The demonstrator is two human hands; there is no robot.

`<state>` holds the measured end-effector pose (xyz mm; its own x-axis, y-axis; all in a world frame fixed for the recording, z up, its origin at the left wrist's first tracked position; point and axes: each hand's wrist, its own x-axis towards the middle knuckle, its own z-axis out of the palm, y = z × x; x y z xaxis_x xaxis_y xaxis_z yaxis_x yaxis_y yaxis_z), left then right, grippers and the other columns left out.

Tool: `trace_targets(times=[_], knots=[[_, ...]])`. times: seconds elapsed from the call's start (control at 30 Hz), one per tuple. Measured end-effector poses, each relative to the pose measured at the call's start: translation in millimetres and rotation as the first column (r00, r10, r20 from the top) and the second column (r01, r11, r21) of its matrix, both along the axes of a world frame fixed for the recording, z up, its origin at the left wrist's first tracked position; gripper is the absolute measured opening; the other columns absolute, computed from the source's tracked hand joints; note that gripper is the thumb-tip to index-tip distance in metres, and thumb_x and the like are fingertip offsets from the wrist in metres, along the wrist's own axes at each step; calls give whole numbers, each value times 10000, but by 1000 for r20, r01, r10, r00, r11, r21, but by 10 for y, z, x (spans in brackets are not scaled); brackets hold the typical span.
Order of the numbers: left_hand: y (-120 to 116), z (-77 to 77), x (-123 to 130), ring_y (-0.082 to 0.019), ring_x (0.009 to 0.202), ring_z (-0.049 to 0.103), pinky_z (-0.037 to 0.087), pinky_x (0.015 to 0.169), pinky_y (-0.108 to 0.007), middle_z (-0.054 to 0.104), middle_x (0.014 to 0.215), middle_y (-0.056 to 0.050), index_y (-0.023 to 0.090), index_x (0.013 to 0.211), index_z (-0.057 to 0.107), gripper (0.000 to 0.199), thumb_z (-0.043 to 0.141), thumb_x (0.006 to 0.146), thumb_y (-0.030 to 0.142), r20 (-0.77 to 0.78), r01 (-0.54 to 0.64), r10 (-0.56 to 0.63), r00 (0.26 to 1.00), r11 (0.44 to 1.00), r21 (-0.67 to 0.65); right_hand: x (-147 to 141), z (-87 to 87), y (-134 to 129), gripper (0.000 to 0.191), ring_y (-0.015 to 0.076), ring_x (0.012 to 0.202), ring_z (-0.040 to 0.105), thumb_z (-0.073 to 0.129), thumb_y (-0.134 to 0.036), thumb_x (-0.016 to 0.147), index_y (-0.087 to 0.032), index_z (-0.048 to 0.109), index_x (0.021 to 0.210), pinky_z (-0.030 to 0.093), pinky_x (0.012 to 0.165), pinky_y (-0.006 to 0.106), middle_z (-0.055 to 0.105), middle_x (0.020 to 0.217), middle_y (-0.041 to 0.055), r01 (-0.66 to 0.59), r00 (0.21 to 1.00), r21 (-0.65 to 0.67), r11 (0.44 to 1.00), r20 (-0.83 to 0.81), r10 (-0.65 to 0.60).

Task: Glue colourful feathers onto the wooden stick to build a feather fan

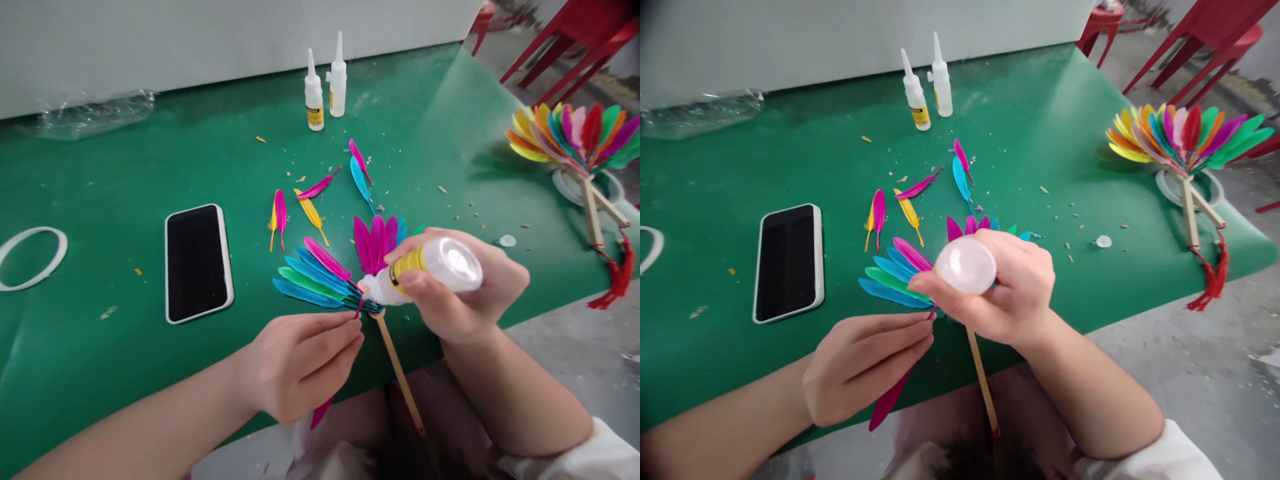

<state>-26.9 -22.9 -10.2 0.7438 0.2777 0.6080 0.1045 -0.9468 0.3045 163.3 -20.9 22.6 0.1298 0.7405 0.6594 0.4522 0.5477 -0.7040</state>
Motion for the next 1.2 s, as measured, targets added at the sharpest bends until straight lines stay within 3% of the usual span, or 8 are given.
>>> trace_targets(times=[0.1,0.2,0.47,0.63,0.7,0.8,0.97,1.2], knots=[[0,9,-28,-132,1006,609,514,890,-198,700,946,-47,163,1039,599,261,466,828,87,-1,-8,8,1000,997,-74,2,-36,77,253,95,457,498,625,-400,725,-204,582,571,371,412,245,556,509,-25,334,927,79,939,-204,-313],[13,48,-52,-129,1024,599,481,905,-174,678,1006,-82,129,1073,585,264,496,826,102,-42,-20,15,999,993,-116,130,-40,160,291,80,411,461,568,-472,748,-199,618,658,325,359,236,562,565,-11,488,821,42,872,-359,-443],[-30,178,1,-150,919,637,537,798,-203,648,1032,-106,124,1076,583,297,554,784,79,41,-136,143,989,979,-149,832,-196,251,212,133,629,623,619,-289,693,-250,489,856,447,442,231,660,851,17,229,631,-396,889,-635,-445],[68,275,97,-101,786,634,543,726,-207,649,906,-3,231,1026,622,306,586,768,69,58,-464,525,849,794,-393,888,-365,236,322,182,968,599,651,-234,654,-224,582,969,489,694,293,643,1021,30,235,845,-418,878,-359,-397],[190,309,167,-117,762,646,557,725,-241,660,839,6,231,1115,560,351,599,779,138,-2,-472,570,821,677,-565,877,-393,216,335,188,910,601,671,-258,642,-232,601,969,472,686,311,653,972,17,323,917,-446,834,-71,-393],[391,331,272,-144,749,659,568,703,-282,658,786,5,209,1204,437,475,624,767,210,-44,-392,538,842,554,-734,876,-410,200,282,191,760,589,685,-293,632,-231,608,897,444,655,340,657,846,13,457,888,-475,752,280,-363],[594,320,335,-148,711,648,548,673,-276,630,749,-1,188,1020,576,276,624,758,260,-168,-422,471,866,508,-751,917,-447,228,284,236,764,554,698,-381,624,-223,595,836,436,688,418,645,797,42,562,815,-444,698,441,-376],[657,230,308,-143,545,570,503,553,-284,531,598,38,268,1263,441,575,645,727,240,-248,-505,464,851,589,-631,858,-402,-46,600,338,1134,462,633,-432,704,-263,445,1248,337,953,528,536,1203,122,637,745,-212,741,414,-522]])
